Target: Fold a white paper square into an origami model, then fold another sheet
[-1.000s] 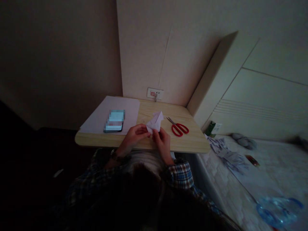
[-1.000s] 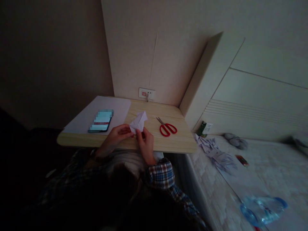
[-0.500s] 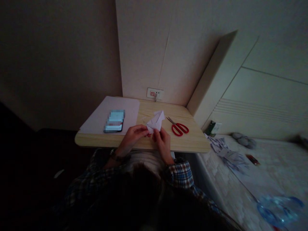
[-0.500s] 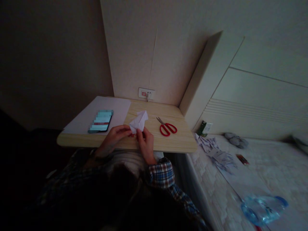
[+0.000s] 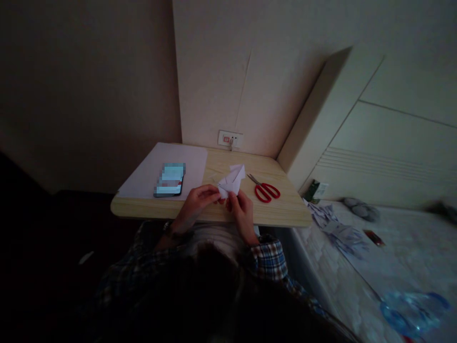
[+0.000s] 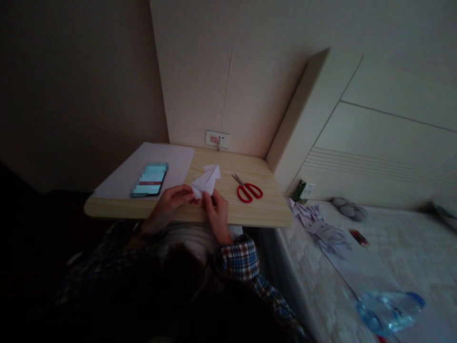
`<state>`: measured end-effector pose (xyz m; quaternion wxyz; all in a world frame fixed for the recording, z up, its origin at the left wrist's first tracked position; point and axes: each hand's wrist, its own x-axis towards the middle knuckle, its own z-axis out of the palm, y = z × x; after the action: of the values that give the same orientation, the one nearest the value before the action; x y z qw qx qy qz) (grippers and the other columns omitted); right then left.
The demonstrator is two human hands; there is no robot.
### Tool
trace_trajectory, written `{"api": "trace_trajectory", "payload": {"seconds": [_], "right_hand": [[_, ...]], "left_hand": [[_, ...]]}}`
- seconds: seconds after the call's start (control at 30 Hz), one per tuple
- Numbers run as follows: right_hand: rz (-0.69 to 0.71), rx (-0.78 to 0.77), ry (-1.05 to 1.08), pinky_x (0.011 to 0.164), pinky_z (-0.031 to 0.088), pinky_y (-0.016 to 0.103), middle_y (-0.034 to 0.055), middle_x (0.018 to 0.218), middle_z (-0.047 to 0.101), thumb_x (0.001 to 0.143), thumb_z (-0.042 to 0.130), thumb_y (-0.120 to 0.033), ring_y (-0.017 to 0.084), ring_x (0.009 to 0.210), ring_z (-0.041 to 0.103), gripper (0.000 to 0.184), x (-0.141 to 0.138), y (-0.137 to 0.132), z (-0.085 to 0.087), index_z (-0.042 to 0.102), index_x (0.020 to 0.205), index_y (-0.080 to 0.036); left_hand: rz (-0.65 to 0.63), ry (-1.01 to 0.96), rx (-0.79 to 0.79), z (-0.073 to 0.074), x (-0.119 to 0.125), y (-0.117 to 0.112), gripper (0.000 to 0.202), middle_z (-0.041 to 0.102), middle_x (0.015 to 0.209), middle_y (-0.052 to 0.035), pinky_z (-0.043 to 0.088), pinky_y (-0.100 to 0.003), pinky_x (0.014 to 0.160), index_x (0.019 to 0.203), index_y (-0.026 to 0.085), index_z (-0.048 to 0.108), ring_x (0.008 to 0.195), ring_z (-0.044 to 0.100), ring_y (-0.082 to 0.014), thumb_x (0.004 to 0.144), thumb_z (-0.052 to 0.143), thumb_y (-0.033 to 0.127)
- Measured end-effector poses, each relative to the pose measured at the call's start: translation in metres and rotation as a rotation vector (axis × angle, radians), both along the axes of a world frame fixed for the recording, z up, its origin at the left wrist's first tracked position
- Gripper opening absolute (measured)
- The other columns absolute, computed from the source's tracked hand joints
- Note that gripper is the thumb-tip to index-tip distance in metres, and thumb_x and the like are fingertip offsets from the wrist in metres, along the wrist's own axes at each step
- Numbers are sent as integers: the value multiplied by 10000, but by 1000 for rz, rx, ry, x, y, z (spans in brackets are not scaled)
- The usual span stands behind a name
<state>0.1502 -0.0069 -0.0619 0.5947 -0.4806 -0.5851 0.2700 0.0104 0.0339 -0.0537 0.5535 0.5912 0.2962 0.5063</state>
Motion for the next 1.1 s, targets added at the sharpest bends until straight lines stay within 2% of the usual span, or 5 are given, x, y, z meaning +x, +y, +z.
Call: {"api": "trace_trajectory", "payload": {"seconds": [0.27,0.4,0.57,0.83,1.1], "right_hand": [[204,-92,49,541,373,261,-27,506,498,860,488,-511,120,504,458,417,4,5,-1,511,577,-204],[302,-200,58,508,379,259,-19,474,509,808,520,-584,119,465,458,468,4,7,1,506,537,-202],[292,-184,120,488,363,252,-21,464,483,844,412,-662,111,449,438,558,3,7,2,462,516,-212],[115,-65,103,448,308,253,-38,492,412,844,392,-691,111,459,374,543,3,11,-3,388,555,-232],[189,-110,108,466,303,230,-64,542,441,817,548,-544,104,489,392,355,2,6,-3,461,693,-223]], "left_hand": [[135,-65,195,-9,-1,7,516,589,1239,-84,501,-289,832,1202,228,533,1058,595,-201,711,693,238],[170,76,362,-11,-1,8,439,446,1385,-86,444,-343,990,1168,244,611,1310,405,-250,732,657,209],[228,159,365,-8,-2,8,131,534,1319,-87,297,-381,1111,815,211,734,1283,431,-267,707,717,283],[225,-102,-60,-8,2,6,311,667,729,-7,450,-238,613,776,151,680,678,581,-149,644,749,425],[124,-35,-81,-1,4,1,310,640,644,5,449,-237,554,677,151,656,612,562,-148,566,807,398]]}}
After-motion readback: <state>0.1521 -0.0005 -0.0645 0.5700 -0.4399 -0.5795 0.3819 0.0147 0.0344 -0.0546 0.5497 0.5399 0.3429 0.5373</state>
